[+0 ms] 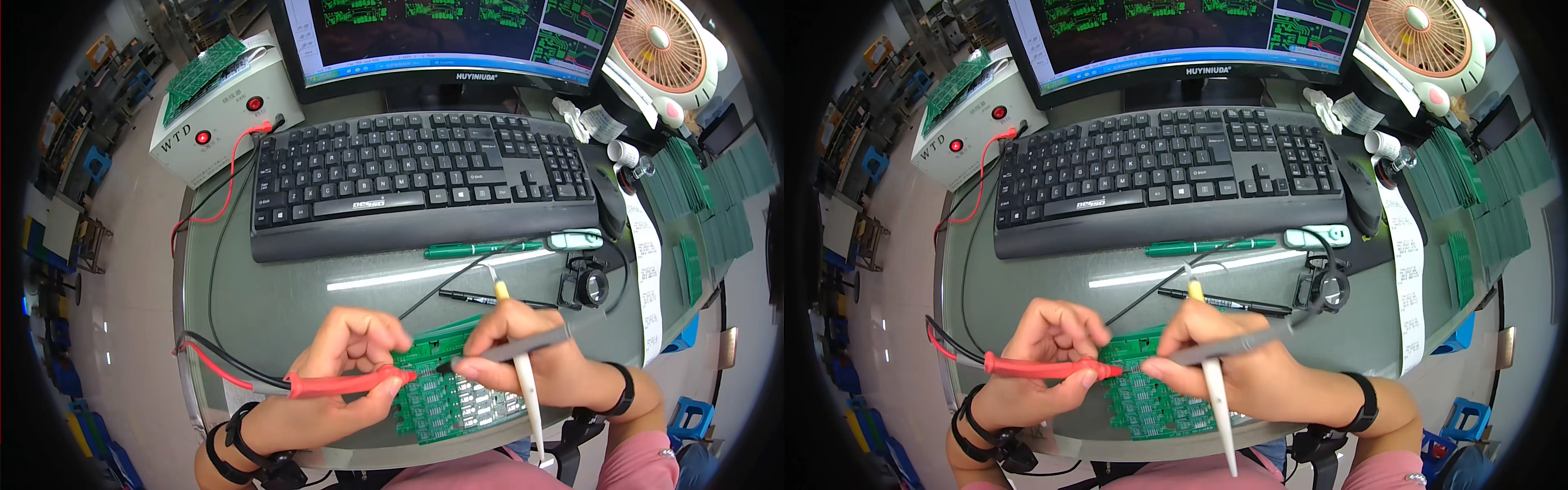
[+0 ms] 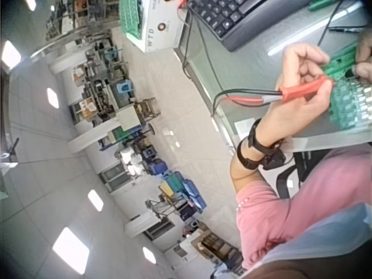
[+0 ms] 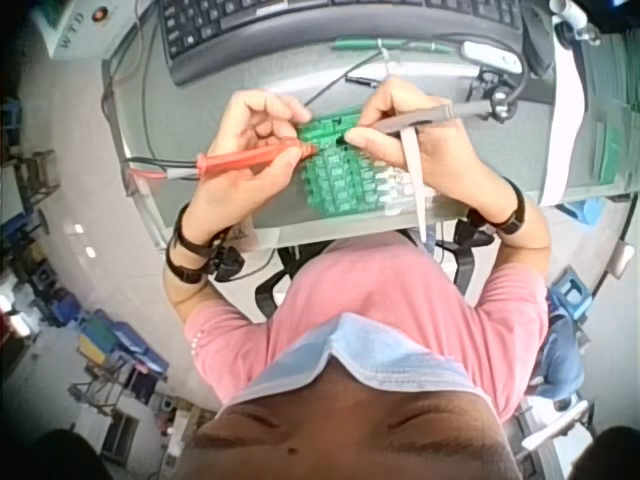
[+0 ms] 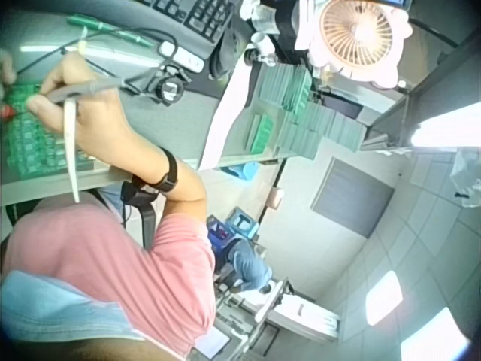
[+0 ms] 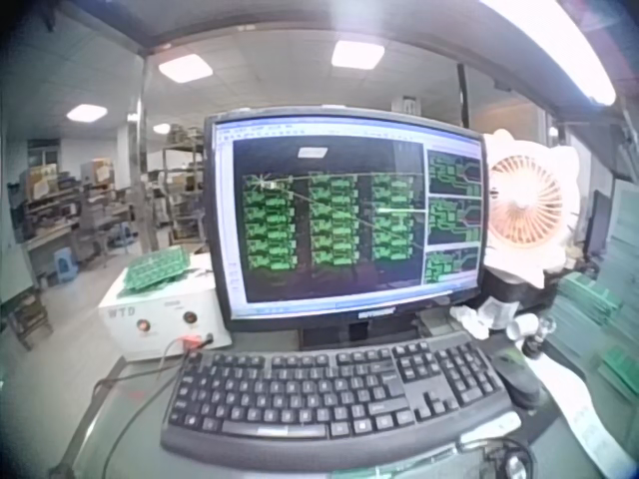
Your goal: Testing and marking components on a printed circuit board using probes and markers.
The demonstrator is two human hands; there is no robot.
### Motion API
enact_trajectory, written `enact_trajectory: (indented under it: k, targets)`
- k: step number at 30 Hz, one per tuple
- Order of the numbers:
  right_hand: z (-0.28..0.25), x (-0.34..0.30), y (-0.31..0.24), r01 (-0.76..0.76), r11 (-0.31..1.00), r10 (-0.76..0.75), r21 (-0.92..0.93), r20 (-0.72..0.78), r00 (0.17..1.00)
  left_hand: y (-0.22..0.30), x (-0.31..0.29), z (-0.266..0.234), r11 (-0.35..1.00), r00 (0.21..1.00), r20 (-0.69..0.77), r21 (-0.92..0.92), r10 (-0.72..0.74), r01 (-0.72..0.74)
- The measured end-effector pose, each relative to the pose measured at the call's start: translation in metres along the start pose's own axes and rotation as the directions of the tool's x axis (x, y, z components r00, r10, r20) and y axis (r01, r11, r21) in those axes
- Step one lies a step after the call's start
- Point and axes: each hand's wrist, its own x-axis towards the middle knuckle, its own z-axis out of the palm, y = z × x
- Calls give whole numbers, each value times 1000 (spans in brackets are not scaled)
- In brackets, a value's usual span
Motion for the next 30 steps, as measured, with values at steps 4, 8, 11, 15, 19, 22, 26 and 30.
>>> enact_trajectory:
  k: [4, 8, 11, 15, 19, 22, 26, 30]
  targets:
    - [2, 18, -13, 38, 999, -40, 18, 126, 991, 6, 2, 2, 993, 996, 10, 78, -87, 86]
    - [-4, 14, -25, -145, 983, 131, 110, 125, 984, 7, -3, 0, 988, 988, -23, 7, -152, 152]
    - [-12, 5, -19, 68, 996, -59, -60, 143, 988, 8, -6, -14, 978, 995, -11, -183, -103, 99]
    - [-6, -12, -13, 127, 991, -123, -42, 98, 988, 0, 3, -30, 921, 942, 258, -376, 214, -106]
    - [3, -19, -9, 100, 995, -97, -24, 85, 992, -5, 5, -22, 951, 768, 566, -110, 299, -290]
    - [6, -20, -7, 103, 987, -90, -119, 113, 990, -5, 4, -17, 940, 751, 615, 47, 240, -338]
    - [10, -21, -7, 81, 989, -71, -122, 86, 994, -4, 4, -16, 910, 763, 621, 194, 176, -368]
    - [16, -21, -6, 166, 973, -160, -159, 54, 986, -6, 4, -15, 894, 762, 616, 202, 201, -399]
